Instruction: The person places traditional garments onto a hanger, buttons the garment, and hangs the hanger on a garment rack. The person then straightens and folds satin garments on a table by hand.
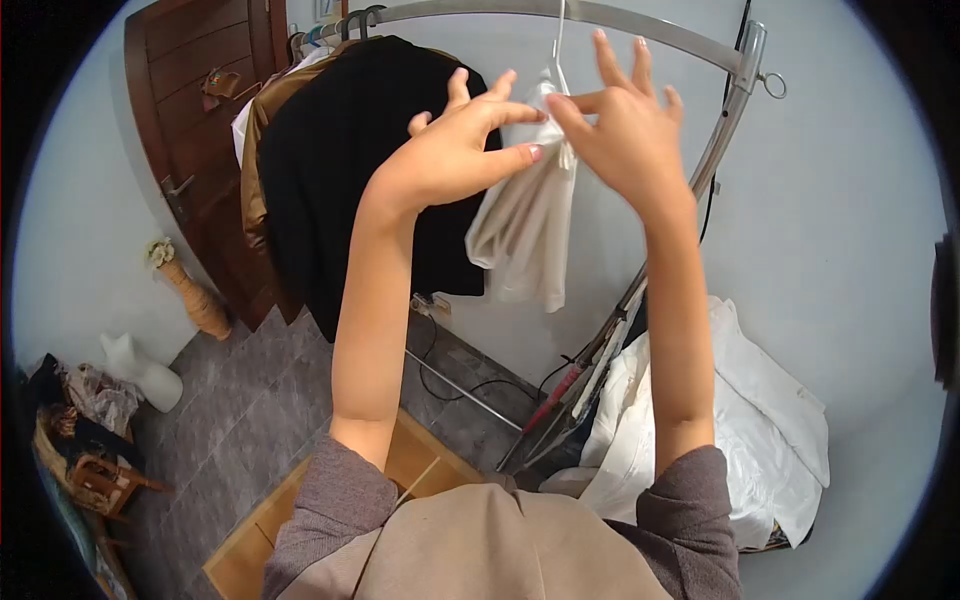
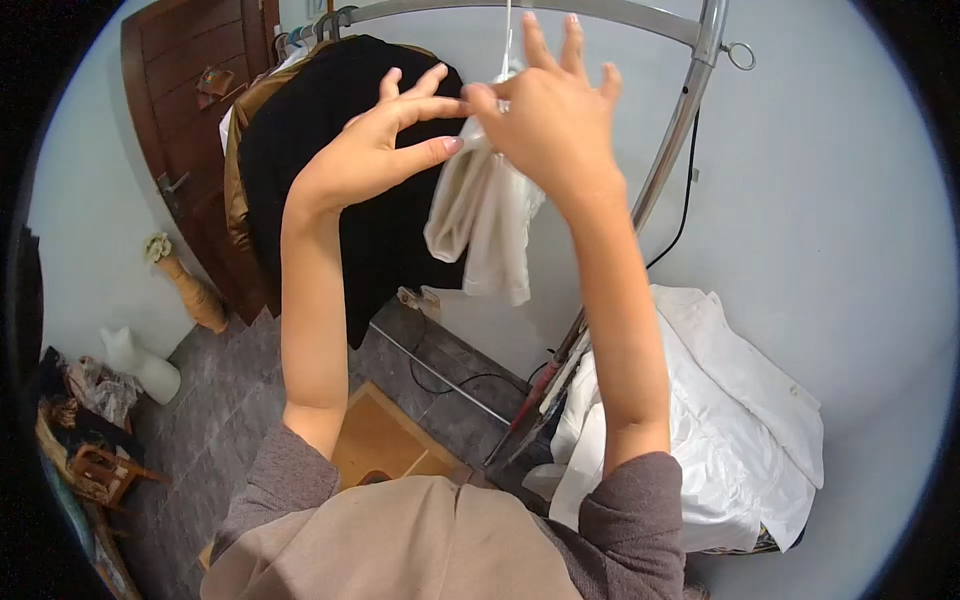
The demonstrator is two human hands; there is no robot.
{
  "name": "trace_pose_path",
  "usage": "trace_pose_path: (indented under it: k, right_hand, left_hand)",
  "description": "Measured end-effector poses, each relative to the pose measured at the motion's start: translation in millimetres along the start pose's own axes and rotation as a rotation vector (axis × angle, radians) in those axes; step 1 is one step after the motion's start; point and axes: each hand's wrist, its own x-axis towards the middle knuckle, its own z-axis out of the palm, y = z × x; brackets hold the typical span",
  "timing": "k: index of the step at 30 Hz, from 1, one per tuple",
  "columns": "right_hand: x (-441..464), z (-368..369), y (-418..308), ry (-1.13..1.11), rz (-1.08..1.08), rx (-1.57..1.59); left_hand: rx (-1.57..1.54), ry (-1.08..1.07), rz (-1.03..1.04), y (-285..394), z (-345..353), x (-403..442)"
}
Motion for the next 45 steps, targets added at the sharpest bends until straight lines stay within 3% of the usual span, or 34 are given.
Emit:
trace_pose_path:
  k: [2, 4, 7, 8, 11, 14, 16, 18, 26, 28, 29, 30, 31, 32, 37, 40, 43, 44, 45]
  right_hand:
    - [4, -15, 6, -0.127, 0.058, -0.182]
    - [8, -23, 9, -0.264, 0.083, -0.434]
    - [13, -9, -1, -0.264, 0.027, -0.825]
    - [11, 17, 13, -0.119, -0.064, -0.866]
    - [14, 62, 21, -0.093, -0.073, -0.917]
    - [23, 96, 38, 0.236, -0.072, -0.855]
    - [31, 96, 36, 0.133, -0.056, -0.923]
    - [34, 92, 34, 0.036, -0.057, -0.982]
    - [51, 83, 59, 0.290, -0.215, -1.025]
    - [56, 66, 53, 0.095, -0.146, -0.979]
    - [57, 59, 51, -0.004, -0.111, -0.953]
    - [59, 56, 54, 0.125, -0.158, -0.933]
    - [63, 55, 56, 0.112, -0.147, -0.936]
    - [66, 52, 60, 0.093, -0.137, -0.941]
    - [66, 35, 65, 0.185, -0.163, -1.007]
    - [52, 26, 58, 0.082, -0.114, -0.997]
    - [39, 22, 54, 0.223, -0.154, -0.977]
    - [28, 17, 54, 0.114, -0.111, -0.993]
    - [17, 13, 51, 0.134, -0.105, -0.934]
  left_hand:
    - [-0.006, -0.055, -0.044, -11, 1, 8]
    - [0.214, 0.088, -0.128, -20, 17, 28]
    - [0.408, 0.273, -0.189, -38, 54, 76]
    - [0.471, 0.318, -0.191, -41, 67, 93]
    - [0.648, 0.406, -0.226, -63, 110, 141]
    - [0.567, 0.482, -0.115, -56, 113, 149]
    - [0.550, 0.584, -0.026, -56, 114, 152]
    - [0.546, 0.537, 0.014, -60, 111, 153]
    - [0.526, 0.698, 0.180, -65, 94, 152]
    - [0.518, 0.750, 0.211, -60, 91, 153]
    - [0.520, 0.665, 0.167, -56, 88, 156]
    - [0.521, 0.581, 0.123, -47, 79, 157]
    - [0.519, 0.496, 0.077, -41, 74, 157]
    - [0.493, 0.571, 0.155, -40, 75, 159]
    - [0.484, 0.507, 0.156, -21, 64, 160]
    - [0.495, 0.505, 0.179, -18, 67, 152]
    - [0.511, 0.458, 0.160, -10, 68, 138]
    - [0.711, 0.634, 0.193, -23, 84, 144]
    - [0.655, 0.628, 0.239, -22, 86, 136]
